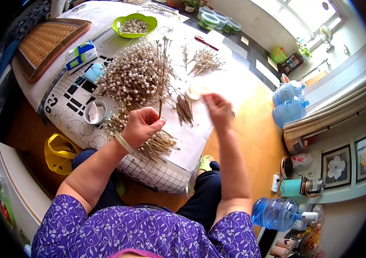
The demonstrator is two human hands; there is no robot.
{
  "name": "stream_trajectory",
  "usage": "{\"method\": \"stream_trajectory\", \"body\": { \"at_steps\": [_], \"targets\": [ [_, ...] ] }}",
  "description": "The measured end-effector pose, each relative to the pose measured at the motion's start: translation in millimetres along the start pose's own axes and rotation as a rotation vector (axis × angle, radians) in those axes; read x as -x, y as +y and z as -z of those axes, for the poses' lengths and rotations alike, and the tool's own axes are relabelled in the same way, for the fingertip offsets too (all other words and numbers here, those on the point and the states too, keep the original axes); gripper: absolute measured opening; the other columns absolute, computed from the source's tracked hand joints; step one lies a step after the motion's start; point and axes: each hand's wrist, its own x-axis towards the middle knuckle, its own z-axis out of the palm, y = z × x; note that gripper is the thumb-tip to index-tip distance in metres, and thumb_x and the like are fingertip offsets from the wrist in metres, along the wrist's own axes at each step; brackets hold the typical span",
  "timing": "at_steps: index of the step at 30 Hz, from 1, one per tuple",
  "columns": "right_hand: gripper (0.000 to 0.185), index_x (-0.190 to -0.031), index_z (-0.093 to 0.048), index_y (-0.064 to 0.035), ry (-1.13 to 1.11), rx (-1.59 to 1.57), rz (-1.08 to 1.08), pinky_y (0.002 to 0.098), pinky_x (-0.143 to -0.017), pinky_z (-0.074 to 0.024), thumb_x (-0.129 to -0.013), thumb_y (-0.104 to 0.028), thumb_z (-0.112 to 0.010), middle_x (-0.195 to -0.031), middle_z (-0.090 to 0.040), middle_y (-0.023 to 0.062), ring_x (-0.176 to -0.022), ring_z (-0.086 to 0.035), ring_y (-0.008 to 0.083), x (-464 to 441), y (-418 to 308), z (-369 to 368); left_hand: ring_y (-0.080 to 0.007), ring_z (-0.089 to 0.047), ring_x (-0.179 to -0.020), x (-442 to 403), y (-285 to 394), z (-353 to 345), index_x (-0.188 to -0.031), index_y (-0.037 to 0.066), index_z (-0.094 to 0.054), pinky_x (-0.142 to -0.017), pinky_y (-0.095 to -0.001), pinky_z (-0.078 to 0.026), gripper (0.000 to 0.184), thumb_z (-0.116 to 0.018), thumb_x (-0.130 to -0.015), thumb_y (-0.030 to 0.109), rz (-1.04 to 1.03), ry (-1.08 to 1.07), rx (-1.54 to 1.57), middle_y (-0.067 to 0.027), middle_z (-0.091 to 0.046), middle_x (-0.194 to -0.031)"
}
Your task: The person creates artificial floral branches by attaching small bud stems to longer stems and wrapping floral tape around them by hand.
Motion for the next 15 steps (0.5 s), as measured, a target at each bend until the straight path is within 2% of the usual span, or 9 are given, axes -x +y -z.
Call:
{"method": "stream_trajectory", "body": {
  "at_steps": [1,3,5,7,9,11,13,15],
  "targets": [
    [0.012,-0.076,-0.064,-0.0007,-0.113,-0.233,0.038,0.0199,-0.050,-0.0411,-0.077,-0.012,-0.067,-0.065,-0.062,0.0019,-0.058,-0.052,0.0044,22,-19,-22,0.0002,-0.043,-0.053,2,3,-2,-0.067,0.002,-0.053,-0.046,-0.0150,-0.035,0.015,-0.063,-0.078,0.005,-0.003,-0.006,0.000,0.0049,-0.050,-0.059],
    [0.015,-0.074,-0.064,-0.0004,-0.298,-0.085,0.045,0.0188,-0.047,-0.0381,-0.076,-0.014,-0.068,-0.061,-0.059,0.0003,-0.054,-0.048,0.0032,51,-47,-47,-0.0003,-0.041,-0.053,7,8,-5,-0.066,0.002,-0.053,-0.045,-0.0160,-0.034,0.016,-0.063,-0.078,0.007,-0.031,-0.054,-0.062,0.0051,-0.049,-0.058],
    [0.012,-0.073,-0.063,-0.0014,-0.343,-0.140,-0.094,0.0167,-0.047,-0.0331,-0.076,-0.012,-0.068,-0.060,-0.055,-0.0034,-0.054,-0.044,0.0016,61,-48,-59,-0.0010,-0.040,-0.052,12,6,-8,-0.065,0.001,-0.053,-0.045,-0.0179,-0.034,0.017,-0.064,-0.077,0.008,-0.064,-0.055,-0.083,0.0049,-0.049,-0.057],
    [0.013,-0.071,-0.062,-0.0005,-0.366,-0.163,-0.046,0.0171,-0.045,-0.0331,-0.076,-0.011,-0.068,-0.058,-0.054,-0.0042,-0.053,-0.042,0.0007,63,-45,-60,-0.0016,-0.040,-0.051,15,7,-6,-0.066,0.001,-0.054,-0.045,-0.0195,-0.034,0.016,-0.064,-0.076,0.008,-0.076,-0.050,-0.228,0.0038,-0.049,-0.056],
    [0.010,-0.072,-0.062,-0.0006,-0.360,-0.254,-0.109,0.0165,-0.044,-0.0318,-0.076,-0.009,-0.066,-0.058,-0.053,-0.0047,-0.052,-0.041,0.0003,65,-39,-64,-0.0023,-0.041,-0.051,17,11,-5,-0.069,0.000,-0.056,-0.045,-0.0211,-0.036,0.013,-0.064,-0.075,0.009,-0.081,-0.054,-0.285,0.0018,-0.051,-0.056],
    [0.009,-0.074,-0.061,0.0002,-0.337,-0.153,-0.063,0.0162,-0.044,-0.0308,-0.077,-0.008,-0.064,-0.057,-0.050,-0.0060,-0.052,-0.038,-0.0002,69,-35,-66,-0.0148,-0.054,-0.049,15,5,-7,-0.068,0.001,-0.056,-0.049,-0.0277,-0.044,0.016,-0.066,-0.071,0.012,-0.149,-0.010,-0.390,-0.0102,-0.057,-0.058],
    [0.012,-0.074,-0.060,-0.0001,-0.310,-0.132,-0.044,0.0163,-0.045,-0.0299,-0.077,-0.011,-0.064,-0.057,-0.048,-0.0064,-0.053,-0.037,-0.0004,71,-39,-64,-0.0141,-0.057,-0.052,14,4,-8,-0.070,0.000,-0.057,-0.050,-0.0273,-0.044,0.014,-0.066,-0.073,0.012,-0.142,-0.030,-0.421,-0.0104,-0.059,-0.059],
    [0.014,-0.074,-0.059,-0.0004,-0.304,-0.176,-0.087,0.0168,-0.045,-0.0286,-0.078,-0.013,-0.063,-0.056,-0.046,-0.0069,-0.053,-0.035,0.0003,69,-33,-63,-0.0038,-0.048,-0.056,14,-2,-12,-0.081,-0.002,-0.059,-0.051,-0.0198,-0.041,0.009,-0.061,-0.079,0.007,-0.021,-0.078,-0.181,0.0004,-0.057,-0.064]
  ]
}}
